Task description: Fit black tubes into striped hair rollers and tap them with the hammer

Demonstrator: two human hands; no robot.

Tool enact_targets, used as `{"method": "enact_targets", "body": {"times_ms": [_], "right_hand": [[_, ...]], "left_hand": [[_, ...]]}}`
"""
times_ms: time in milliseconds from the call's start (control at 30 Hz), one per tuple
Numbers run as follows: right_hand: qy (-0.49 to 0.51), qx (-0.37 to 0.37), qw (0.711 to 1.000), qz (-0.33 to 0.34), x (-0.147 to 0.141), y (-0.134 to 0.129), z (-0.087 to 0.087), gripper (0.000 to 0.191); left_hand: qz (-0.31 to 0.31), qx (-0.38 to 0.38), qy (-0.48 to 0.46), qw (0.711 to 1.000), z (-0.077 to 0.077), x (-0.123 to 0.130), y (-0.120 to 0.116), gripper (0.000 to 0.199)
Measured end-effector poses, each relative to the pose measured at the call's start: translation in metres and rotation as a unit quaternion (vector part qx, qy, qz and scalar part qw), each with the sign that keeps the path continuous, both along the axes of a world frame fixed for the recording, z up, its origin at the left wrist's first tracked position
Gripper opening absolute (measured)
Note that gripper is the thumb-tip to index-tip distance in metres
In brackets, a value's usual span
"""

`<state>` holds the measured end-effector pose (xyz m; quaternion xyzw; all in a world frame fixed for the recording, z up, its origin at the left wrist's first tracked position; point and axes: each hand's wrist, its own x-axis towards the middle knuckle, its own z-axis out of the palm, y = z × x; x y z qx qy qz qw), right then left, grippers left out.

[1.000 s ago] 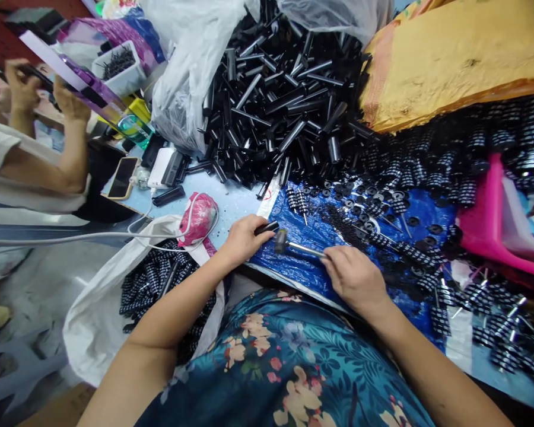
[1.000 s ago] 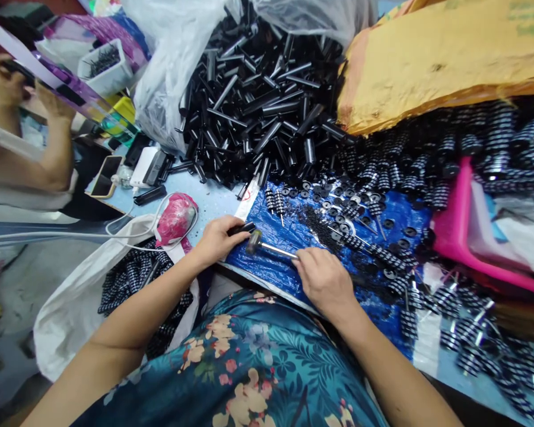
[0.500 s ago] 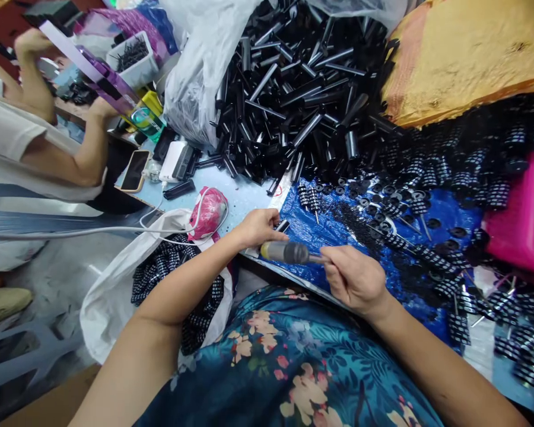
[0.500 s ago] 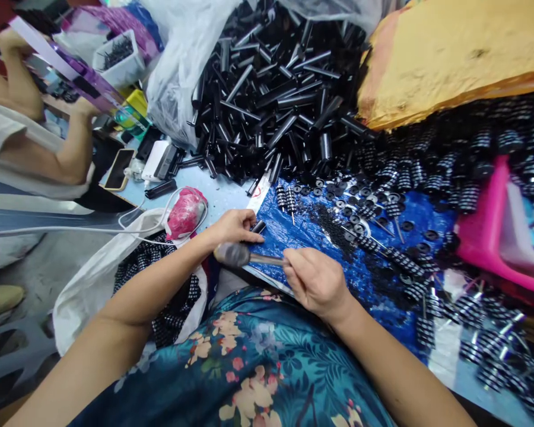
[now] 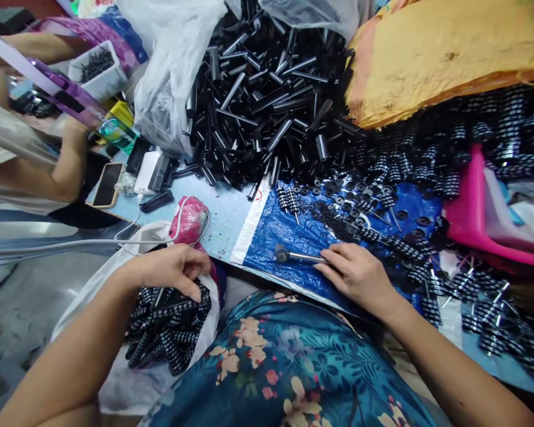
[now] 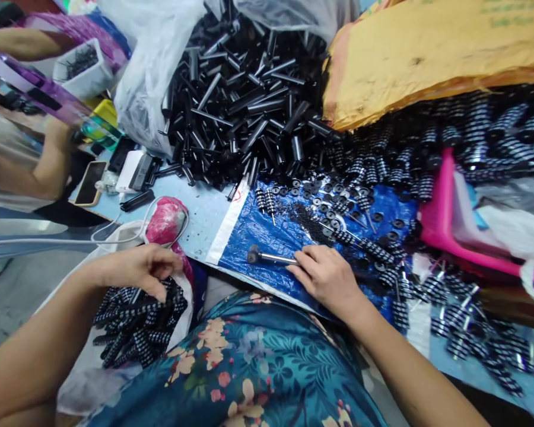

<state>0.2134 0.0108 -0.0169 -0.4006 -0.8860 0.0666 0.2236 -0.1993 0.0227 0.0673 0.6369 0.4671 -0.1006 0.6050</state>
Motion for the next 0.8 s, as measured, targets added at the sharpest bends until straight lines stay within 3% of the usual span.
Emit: {"method": "enact_targets", "body": {"times_ms": [100,267,333,400,467,500,567,633,700,767,800], "right_hand": [[-0.008,-0.036,0.997,-0.074,-0.024,0.020,0.000,0.032],[-0.121,-0.106,0.973,-0.163,-0.069,0.065,0.000,0.030],[-0.115,-0.115,0.972,-0.169,-0.065,0.072,0.000,0.028],[-0.062,-0.113,0.979,-0.157,-0.051,0.070,0.004,0.030],[0.018,-0.128,0.987,-0.100,-0.034,0.060,0.012,0.030],[0.060,-0.149,0.985,-0.057,-0.027,0.054,0.018,0.028],[0.129,-0.204,0.970,0.023,-0.018,0.044,0.028,0.026],[0.165,-0.249,0.953,0.059,-0.016,0.042,0.035,0.026],[0.178,-0.242,0.953,0.033,-0.016,0.052,0.036,0.023],[0.160,-0.172,0.971,-0.036,-0.020,0.075,0.031,0.025],[0.130,-0.128,0.980,-0.076,-0.022,0.088,0.027,0.030]], "left_hand": [[0.061,0.055,-0.017,0.996,-0.006,0.014,-0.005,0.037],[0.156,0.226,-0.077,0.958,-0.038,0.087,0.008,0.034],[0.163,0.370,-0.038,0.914,-0.047,0.109,0.016,0.031],[0.155,0.533,0.012,0.832,-0.052,0.124,0.024,0.029],[0.100,0.641,0.024,0.760,-0.051,0.137,0.031,0.032],[0.049,0.665,0.007,0.745,-0.050,0.143,0.033,0.032],[-0.059,0.653,-0.053,0.753,-0.049,0.153,0.035,0.028],[-0.093,0.588,-0.111,0.796,-0.051,0.159,0.034,0.027],[-0.005,0.495,-0.150,0.856,-0.055,0.161,0.030,0.027],[0.178,0.370,-0.196,0.891,-0.060,0.162,0.025,0.028],[0.277,0.291,-0.223,0.888,-0.061,0.161,0.023,0.029]]}}
